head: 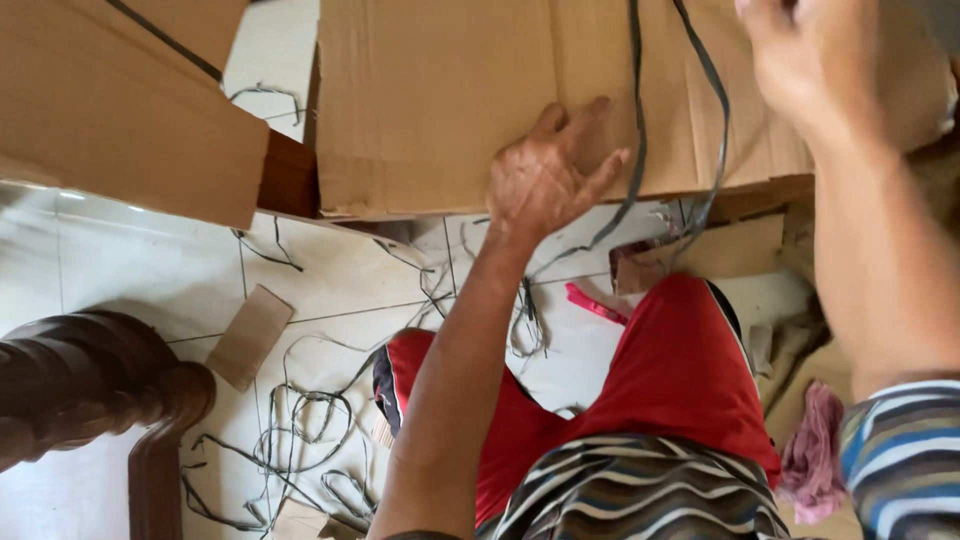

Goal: The person is wrapping a wooden chair with cardboard sheets and securing them with plastic strapping for protection.

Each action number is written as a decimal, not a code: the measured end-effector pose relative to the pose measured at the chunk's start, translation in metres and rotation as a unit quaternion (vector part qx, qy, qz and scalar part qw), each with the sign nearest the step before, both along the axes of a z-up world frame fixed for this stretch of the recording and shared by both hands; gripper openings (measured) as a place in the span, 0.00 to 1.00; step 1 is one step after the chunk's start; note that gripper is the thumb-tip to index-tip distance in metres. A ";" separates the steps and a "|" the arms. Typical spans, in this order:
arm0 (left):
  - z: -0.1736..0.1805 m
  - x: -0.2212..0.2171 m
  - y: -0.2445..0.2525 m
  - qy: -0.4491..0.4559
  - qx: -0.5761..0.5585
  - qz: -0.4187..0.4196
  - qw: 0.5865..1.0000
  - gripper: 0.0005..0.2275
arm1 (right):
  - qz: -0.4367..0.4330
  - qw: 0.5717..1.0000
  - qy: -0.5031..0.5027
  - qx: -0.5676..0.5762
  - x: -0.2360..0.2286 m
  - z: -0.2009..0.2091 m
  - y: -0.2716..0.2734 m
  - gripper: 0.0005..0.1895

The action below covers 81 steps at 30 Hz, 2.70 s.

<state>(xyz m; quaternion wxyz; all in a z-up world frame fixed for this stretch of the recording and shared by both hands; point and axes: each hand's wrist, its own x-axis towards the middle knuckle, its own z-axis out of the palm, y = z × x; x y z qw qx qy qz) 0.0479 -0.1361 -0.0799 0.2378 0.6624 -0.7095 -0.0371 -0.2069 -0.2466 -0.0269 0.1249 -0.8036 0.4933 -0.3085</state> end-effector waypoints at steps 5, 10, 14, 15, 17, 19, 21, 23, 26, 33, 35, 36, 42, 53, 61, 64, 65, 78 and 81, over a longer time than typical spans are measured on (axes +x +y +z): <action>-0.005 -0.002 -0.002 -0.035 0.014 -0.016 0.999 0.33 | -0.026 0.990 -0.102 -0.096 -0.009 -0.050 0.131 0.06; -0.008 -0.002 0.000 0.002 -0.060 -0.021 0.998 0.30 | -0.121 0.938 -0.267 0.183 0.001 -0.106 0.206 0.25; -0.017 -0.002 -0.001 0.017 -0.100 -0.029 0.994 0.30 | -0.085 0.916 -0.213 0.328 0.003 -0.120 0.206 0.35; -0.016 -0.002 0.001 0.015 -0.103 -0.022 0.994 0.27 | -0.068 0.912 -0.236 0.329 0.000 -0.128 0.204 0.22; -0.014 -0.003 0.003 0.012 -0.101 -0.012 0.995 0.25 | -0.048 0.905 -0.258 0.334 0.000 -0.129 0.203 0.10; -0.013 -0.003 0.004 0.026 -0.096 -0.011 0.995 0.20 | -0.064 0.896 -0.278 0.339 0.002 -0.114 0.206 0.07; -0.017 -0.001 0.003 0.029 -0.107 -0.012 0.994 0.20 | -0.043 0.913 -0.274 0.300 0.000 -0.097 0.210 0.10; -0.017 -0.003 0.004 0.034 -0.119 -0.018 0.992 0.21 | -0.026 0.928 -0.268 0.258 -0.003 -0.076 0.215 0.13; -0.011 -0.004 0.005 0.031 -0.124 -0.017 0.992 0.22 | -0.035 0.934 -0.295 0.196 -0.002 -0.043 0.213 0.17; -0.001 -0.005 0.009 0.027 -0.081 -0.011 0.996 0.24 | -0.105 0.809 -0.553 0.166 -0.030 -0.016 0.141 0.18; 0.001 -0.004 0.010 0.034 -0.074 -0.007 0.997 0.24 | -0.123 0.778 -0.603 0.126 -0.037 -0.009 0.134 0.22; 0.001 -0.004 0.010 0.035 -0.073 -0.011 0.997 0.25 | -0.110 0.856 -0.477 0.167 -0.038 0.000 0.139 0.23; 0.004 -0.002 0.010 0.028 -0.051 0.009 0.998 0.27 | -0.075 0.980 -0.116 -0.146 -0.085 0.016 0.189 0.10; -0.002 0.005 0.045 0.150 -0.146 -0.024 0.978 0.24 | -0.060 0.941 -0.333 0.023 -0.195 -0.021 0.081 0.27; -0.036 0.023 0.101 0.035 -0.317 0.121 0.940 0.18 | -0.165 0.894 -0.386 0.157 -0.161 -0.062 0.103 0.45; -0.034 0.024 0.108 0.003 -0.276 0.122 0.953 0.18 | -0.149 0.895 -0.409 0.095 -0.178 -0.119 0.084 0.43; -0.032 0.027 0.109 0.001 -0.272 0.123 0.954 0.18 | -0.149 0.894 -0.410 0.100 -0.176 -0.118 0.087 0.43; -0.040 0.059 0.086 -0.144 -0.076 0.120 0.979 0.34 | -0.069 0.833 -0.488 0.251 -0.147 -0.082 0.085 0.58; -0.045 0.077 0.085 -0.163 -0.050 0.114 0.979 0.36 | -0.079 0.841 -0.465 0.265 -0.123 -0.063 0.107 0.37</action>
